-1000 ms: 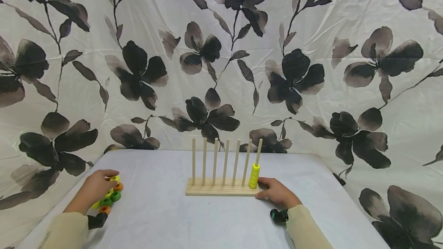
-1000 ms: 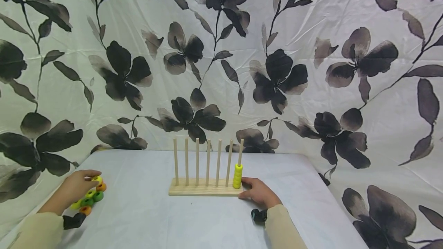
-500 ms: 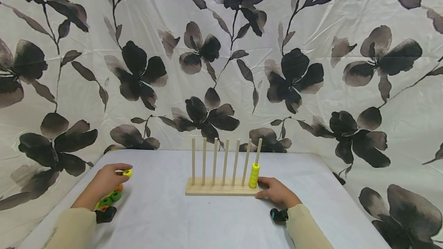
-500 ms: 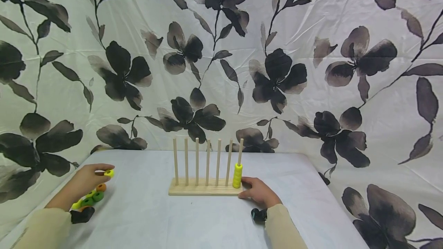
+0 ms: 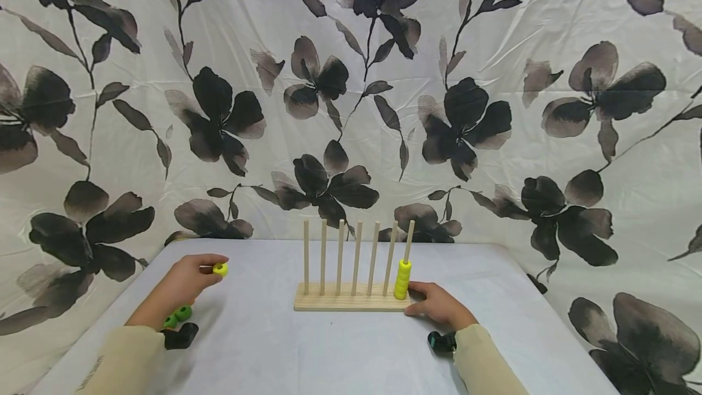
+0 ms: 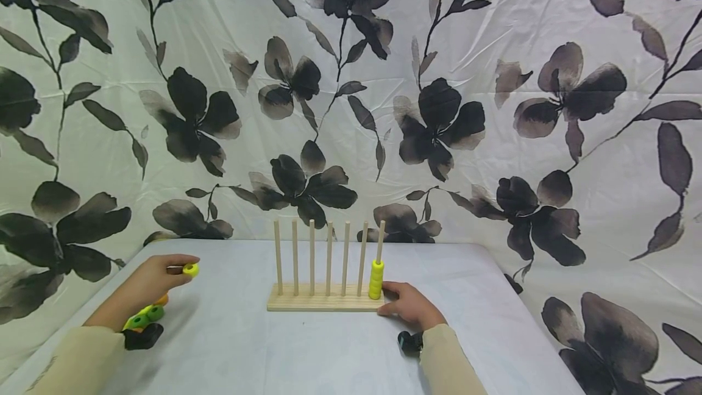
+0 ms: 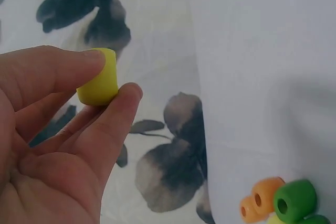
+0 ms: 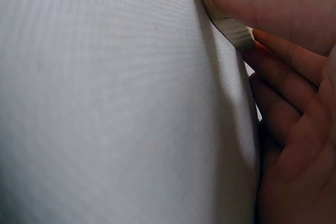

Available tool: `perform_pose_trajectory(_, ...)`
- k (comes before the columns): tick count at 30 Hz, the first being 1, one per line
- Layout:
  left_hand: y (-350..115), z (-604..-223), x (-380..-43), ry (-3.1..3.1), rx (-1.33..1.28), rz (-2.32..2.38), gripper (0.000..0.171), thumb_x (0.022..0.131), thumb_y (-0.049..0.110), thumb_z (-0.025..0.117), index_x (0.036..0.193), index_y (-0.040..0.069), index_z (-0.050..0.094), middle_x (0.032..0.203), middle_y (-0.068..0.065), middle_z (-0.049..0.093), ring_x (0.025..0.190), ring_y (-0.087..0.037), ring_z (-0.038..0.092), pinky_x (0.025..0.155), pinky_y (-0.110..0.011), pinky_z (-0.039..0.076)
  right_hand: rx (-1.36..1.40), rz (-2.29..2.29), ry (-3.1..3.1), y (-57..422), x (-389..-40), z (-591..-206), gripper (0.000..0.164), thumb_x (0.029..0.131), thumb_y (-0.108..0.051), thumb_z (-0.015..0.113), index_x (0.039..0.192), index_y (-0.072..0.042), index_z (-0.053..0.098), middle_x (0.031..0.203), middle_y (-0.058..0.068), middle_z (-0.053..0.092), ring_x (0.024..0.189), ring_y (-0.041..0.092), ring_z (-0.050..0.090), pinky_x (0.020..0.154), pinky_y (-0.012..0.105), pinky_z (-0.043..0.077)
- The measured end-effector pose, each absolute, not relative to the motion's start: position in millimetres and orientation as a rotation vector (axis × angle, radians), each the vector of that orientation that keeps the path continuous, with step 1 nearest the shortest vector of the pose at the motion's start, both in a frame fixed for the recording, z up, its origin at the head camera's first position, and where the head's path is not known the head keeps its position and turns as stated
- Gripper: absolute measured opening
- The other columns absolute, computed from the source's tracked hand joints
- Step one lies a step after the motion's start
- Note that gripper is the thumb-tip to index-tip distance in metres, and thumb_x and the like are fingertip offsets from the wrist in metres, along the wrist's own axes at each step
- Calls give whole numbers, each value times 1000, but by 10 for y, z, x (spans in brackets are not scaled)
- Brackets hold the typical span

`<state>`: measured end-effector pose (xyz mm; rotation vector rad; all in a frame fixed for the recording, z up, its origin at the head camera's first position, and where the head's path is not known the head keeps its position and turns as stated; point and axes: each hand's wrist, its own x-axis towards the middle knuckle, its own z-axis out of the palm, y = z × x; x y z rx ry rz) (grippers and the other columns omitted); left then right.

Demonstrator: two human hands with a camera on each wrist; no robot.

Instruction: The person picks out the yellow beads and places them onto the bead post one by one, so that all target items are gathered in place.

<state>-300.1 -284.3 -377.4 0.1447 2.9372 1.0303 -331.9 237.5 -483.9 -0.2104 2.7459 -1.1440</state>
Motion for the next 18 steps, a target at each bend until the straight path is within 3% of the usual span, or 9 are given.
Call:
perform_pose_trajectory(5, -2749, -3713, -2995, 2945, 212, 1036, 49, 91, 14, 66, 136, 0, 53, 136, -27, 53, 123, -45, 53, 94, -51, 52, -214, -1140, 2750, 2371, -3315, -4831, 73, 73, -30, 82, 139, -13, 54, 146, 12, 49, 140, 38, 37, 113, 62, 27)
perform_pose_trajectory(18, -2516, -3598, -2947, 2939, 318, 1100, 52, 90, 22, 69, 134, 0, 54, 133, -25, 57, 120, -40, 58, 93, -49, 53, -187, -1159, 2727, 2357, -3301, -4806, 74, 74, -31, 82, 140, -13, 53, 147, 12, 48, 140, 38, 36, 113, 62, 27)
